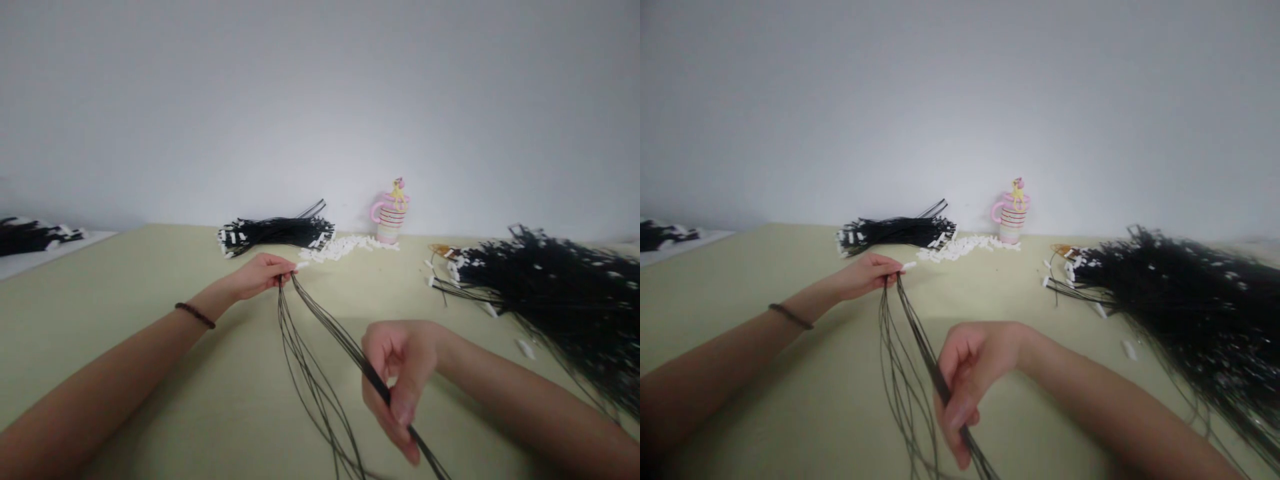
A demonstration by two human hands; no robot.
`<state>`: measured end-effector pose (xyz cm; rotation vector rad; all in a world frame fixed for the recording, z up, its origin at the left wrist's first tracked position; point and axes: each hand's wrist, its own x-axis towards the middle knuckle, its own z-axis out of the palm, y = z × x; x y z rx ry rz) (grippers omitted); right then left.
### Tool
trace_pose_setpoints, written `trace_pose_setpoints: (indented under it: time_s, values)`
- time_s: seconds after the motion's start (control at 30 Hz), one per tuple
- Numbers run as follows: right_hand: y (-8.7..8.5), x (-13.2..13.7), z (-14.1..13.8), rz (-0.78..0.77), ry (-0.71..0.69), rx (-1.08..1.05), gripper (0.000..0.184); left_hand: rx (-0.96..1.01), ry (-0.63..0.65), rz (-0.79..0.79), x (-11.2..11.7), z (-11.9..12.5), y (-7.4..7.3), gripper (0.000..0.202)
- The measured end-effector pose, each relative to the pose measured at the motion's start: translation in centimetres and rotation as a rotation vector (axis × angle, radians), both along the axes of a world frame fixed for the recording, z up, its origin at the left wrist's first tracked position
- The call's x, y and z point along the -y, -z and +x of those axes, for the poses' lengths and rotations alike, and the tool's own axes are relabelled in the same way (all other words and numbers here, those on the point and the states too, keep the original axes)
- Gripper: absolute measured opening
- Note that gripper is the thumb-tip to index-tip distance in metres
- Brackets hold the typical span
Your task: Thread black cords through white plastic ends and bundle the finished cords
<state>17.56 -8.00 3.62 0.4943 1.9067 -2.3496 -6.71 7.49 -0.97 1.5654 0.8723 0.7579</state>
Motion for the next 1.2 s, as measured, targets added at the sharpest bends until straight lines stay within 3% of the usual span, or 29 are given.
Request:
trace_pose_setpoints:
  time_s: [0.07, 0.17, 0.3, 0.4, 0.53, 0.63, 0.87, 0.97, 1.03, 1.13, 1.2]
  values:
    - [0.3, 0.9, -0.9, -0.031, 0.102, -0.112, 0.035, -0.069, 0.017, 0.030, 0.8, 1.0, 0.3, 0.031]
    - [0.7, 2.1, -2.0, -0.085, 0.387, -0.286, 0.033, -0.166, 0.033, 0.109, 1.8, 2.3, 0.9, 0.032]
    - [1.7, 2.8, -3.3, -0.074, 0.656, -0.234, 0.020, -0.226, -0.018, 0.162, 2.3, 3.1, 1.6, 0.033]
    - [3.4, 3.3, -4.7, -0.226, 0.821, -0.232, 0.021, -0.195, -0.073, 0.150, 2.3, 3.3, 2.0, 0.033]
    - [5.6, 4.7, -6.7, -0.542, 0.891, -0.210, 0.031, -0.150, -0.049, 0.132, 3.1, 3.9, 2.2, 0.033]
    - [6.1, 5.5, -7.4, -0.691, 0.936, -0.201, 0.039, -0.182, 0.024, 0.156, 4.4, 4.7, 2.1, 0.033]
    - [5.3, 4.9, -6.8, -0.690, 1.191, -0.426, 0.028, -0.199, 0.085, 0.169, 5.7, 5.4, 1.8, 0.033]
    - [5.6, 5.1, -7.1, -0.659, 1.208, -0.397, 0.021, -0.202, 0.086, 0.161, 5.6, 5.3, 1.9, 0.031]
    - [6.3, 5.4, -7.5, -0.676, 1.121, -0.281, 0.022, -0.210, 0.088, 0.153, 5.5, 5.2, 2.0, 0.030]
    - [6.6, 6.4, -7.8, -0.582, 0.833, -0.019, 0.050, -0.215, 0.090, 0.161, 5.5, 5.2, 2.0, 0.030]
    - [5.3, 7.3, -7.2, -0.306, 0.607, 0.080, 0.055, -0.209, 0.091, 0.158, 5.5, 5.2, 2.0, 0.030]
